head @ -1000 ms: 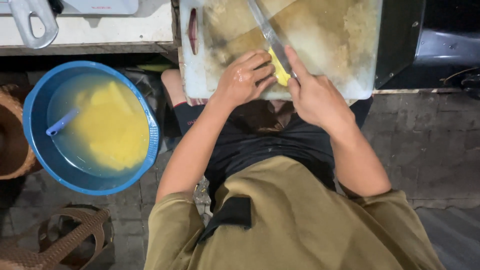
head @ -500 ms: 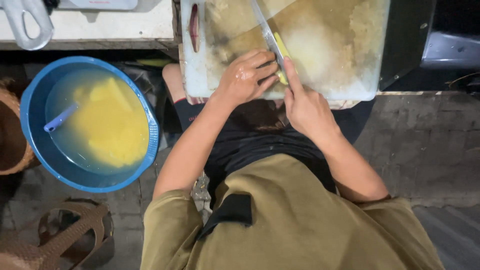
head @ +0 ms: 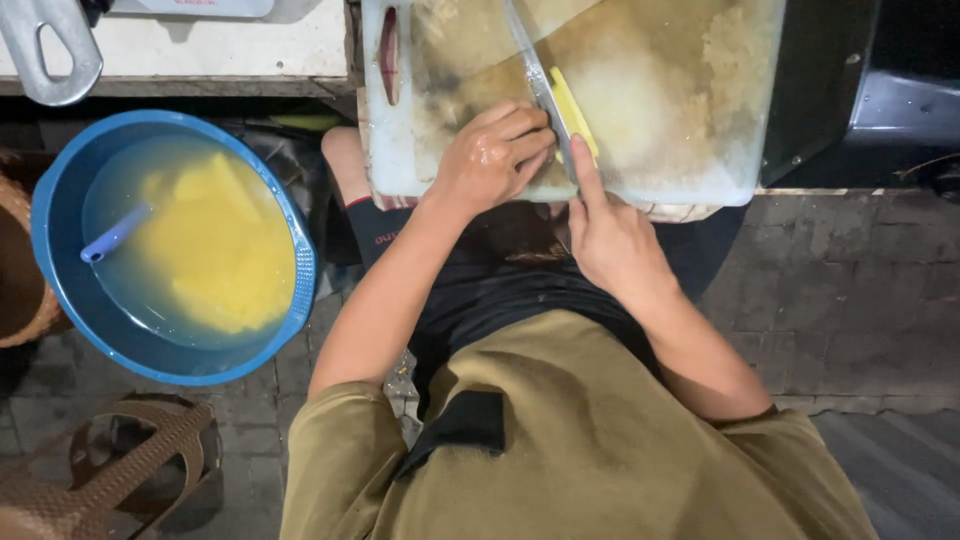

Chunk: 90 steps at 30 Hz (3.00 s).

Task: A person peels a yellow vegetable with a knife, slices it into thin strips on a cutting board, and washes the pieces in a blue basin of water.

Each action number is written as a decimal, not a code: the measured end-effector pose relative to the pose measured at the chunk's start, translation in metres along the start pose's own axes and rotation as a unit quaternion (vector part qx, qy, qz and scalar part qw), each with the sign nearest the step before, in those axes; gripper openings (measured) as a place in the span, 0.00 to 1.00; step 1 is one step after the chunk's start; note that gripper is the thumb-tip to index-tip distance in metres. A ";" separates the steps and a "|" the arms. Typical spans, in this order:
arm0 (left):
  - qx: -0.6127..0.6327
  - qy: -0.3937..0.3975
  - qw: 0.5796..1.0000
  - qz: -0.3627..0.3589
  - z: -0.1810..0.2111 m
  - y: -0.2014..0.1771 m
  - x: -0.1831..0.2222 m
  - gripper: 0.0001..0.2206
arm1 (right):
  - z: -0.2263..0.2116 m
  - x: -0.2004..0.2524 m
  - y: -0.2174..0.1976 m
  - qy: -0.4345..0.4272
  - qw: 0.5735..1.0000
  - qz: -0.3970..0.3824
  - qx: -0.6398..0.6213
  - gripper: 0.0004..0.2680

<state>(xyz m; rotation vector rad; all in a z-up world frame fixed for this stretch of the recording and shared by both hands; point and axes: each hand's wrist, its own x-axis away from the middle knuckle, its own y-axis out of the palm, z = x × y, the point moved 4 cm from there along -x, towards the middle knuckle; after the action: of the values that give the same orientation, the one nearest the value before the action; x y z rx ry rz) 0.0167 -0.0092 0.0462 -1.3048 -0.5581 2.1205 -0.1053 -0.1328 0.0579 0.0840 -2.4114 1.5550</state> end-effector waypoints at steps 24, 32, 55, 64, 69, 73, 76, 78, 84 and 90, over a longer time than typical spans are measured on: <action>-0.242 -0.214 0.946 -0.001 0.021 0.046 0.012 0.21 | 0.058 0.052 -0.046 0.083 0.988 0.090 -0.093 0.21; -0.185 -0.231 0.954 0.044 0.027 0.039 0.017 0.20 | 0.031 0.047 -0.033 0.065 0.996 0.057 -0.032 0.21; -0.023 -0.147 0.988 -0.039 0.005 0.044 0.005 0.14 | 0.002 -0.008 -0.085 0.073 0.993 -0.069 -0.066 0.22; 0.024 -0.067 0.995 -0.075 0.004 0.033 -0.003 0.13 | 0.019 -0.033 -0.074 0.091 0.993 -0.075 -0.004 0.24; -0.028 -0.110 0.993 -0.037 0.002 0.051 0.011 0.14 | -0.007 -0.001 -0.112 0.101 0.988 -0.102 -0.052 0.22; -0.031 -0.132 0.989 -0.053 0.001 0.047 0.005 0.13 | -0.007 0.006 -0.093 0.115 0.986 -0.117 -0.042 0.22; -0.032 -0.114 0.993 -0.028 0.000 0.047 0.009 0.14 | 0.000 0.002 -0.064 0.095 0.991 -0.079 -0.042 0.22; -0.020 -0.116 0.993 -0.028 -0.002 0.051 0.012 0.14 | 0.002 -0.002 -0.058 0.072 0.996 -0.044 -0.033 0.21; -0.018 -0.091 0.995 -0.022 -0.003 0.050 0.010 0.11 | -0.007 -0.013 -0.098 0.099 0.990 -0.094 -0.036 0.22; -0.031 -0.101 0.994 -0.008 -0.001 0.051 0.010 0.12 | -0.004 0.009 -0.079 0.124 0.988 -0.092 -0.026 0.23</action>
<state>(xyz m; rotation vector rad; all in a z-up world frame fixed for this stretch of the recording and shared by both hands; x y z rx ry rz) 0.0010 -0.0404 0.0081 -1.1205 -0.7209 2.2527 -0.0977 -0.1615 0.1319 0.0926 -2.1821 1.3346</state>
